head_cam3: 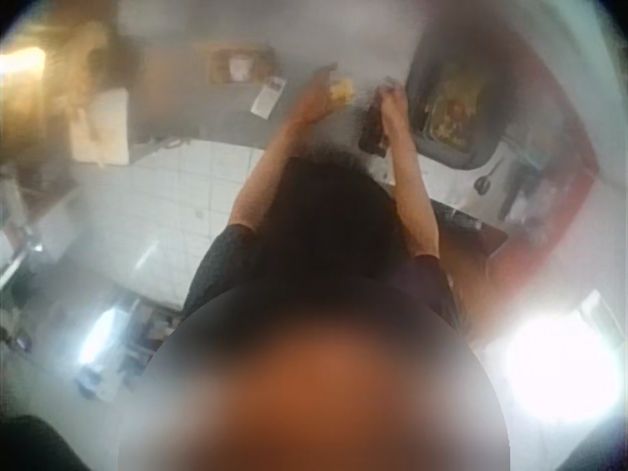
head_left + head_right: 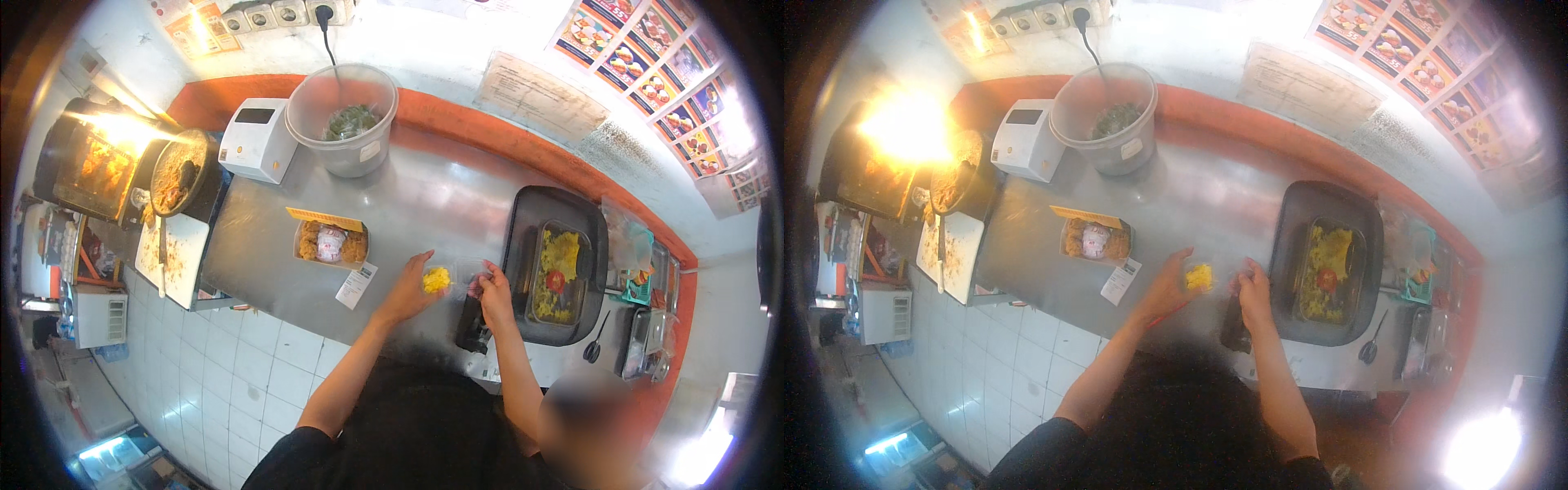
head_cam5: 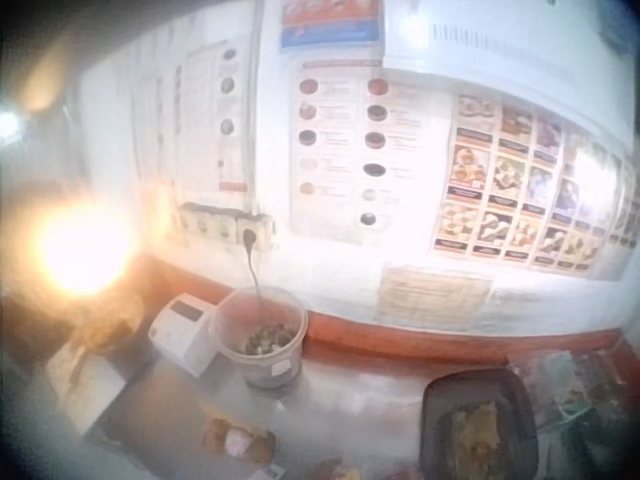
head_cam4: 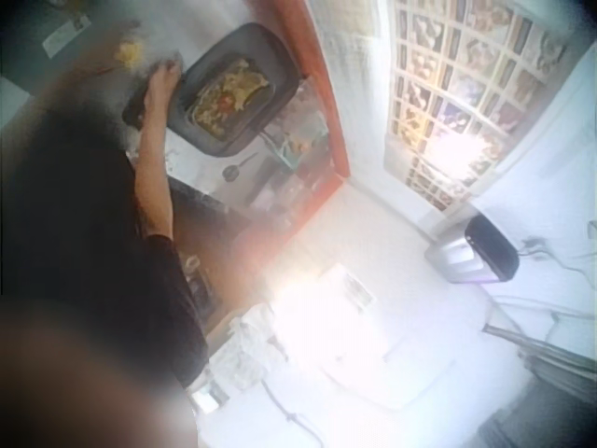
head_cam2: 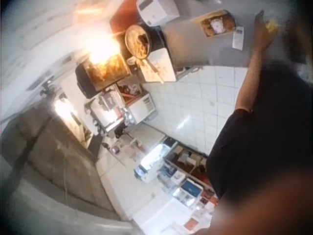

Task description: The person scoops yellow food into a plastic container, then moves to a counter to wrap a box and place it in a plastic bag. The person then sits on the floor and folds multiple flat white paper boxes into assembled boxes, stacking them on the counter.

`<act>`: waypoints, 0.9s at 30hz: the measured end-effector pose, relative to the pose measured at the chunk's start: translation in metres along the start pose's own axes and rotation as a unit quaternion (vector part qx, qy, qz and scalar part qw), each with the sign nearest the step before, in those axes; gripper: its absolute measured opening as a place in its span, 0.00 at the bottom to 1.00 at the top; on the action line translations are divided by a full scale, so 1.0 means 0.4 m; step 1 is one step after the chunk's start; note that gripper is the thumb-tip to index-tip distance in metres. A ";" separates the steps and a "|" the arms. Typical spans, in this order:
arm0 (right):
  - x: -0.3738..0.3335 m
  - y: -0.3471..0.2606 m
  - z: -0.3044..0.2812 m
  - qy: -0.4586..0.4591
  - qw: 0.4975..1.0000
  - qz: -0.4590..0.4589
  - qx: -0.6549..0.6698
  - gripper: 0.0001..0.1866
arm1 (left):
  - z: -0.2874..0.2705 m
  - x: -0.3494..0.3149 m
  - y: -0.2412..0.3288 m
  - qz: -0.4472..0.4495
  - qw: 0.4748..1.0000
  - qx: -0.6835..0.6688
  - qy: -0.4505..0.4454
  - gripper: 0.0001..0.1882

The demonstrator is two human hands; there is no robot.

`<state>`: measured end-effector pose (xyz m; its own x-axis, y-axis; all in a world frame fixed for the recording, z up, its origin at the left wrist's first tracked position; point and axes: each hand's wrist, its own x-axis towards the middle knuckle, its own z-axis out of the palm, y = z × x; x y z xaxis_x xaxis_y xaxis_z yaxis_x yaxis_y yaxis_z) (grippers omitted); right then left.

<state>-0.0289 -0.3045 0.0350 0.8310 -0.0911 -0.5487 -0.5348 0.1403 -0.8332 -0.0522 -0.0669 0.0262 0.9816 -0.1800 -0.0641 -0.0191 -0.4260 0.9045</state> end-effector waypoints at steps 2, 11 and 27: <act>0.028 0.034 0.003 0.014 0.996 -0.027 -0.089 0.25 | -0.007 -0.005 -0.027 0.031 0.996 0.076 -0.037 0.57; 0.082 0.233 0.043 0.131 0.878 -0.171 -0.427 0.24 | 0.042 0.012 -0.212 0.105 0.989 0.094 -0.035 0.55; 0.059 0.256 0.180 0.170 0.850 -0.135 -0.480 0.22 | 0.000 0.055 -0.230 0.078 0.992 0.031 -0.091 0.52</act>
<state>-0.0532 -0.2213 -0.0585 0.9387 -0.2937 -0.1806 -0.3446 -0.7856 -0.5139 -0.0289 -0.0315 -0.0585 0.9155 -0.4023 -0.0049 -0.1859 -0.4337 0.8816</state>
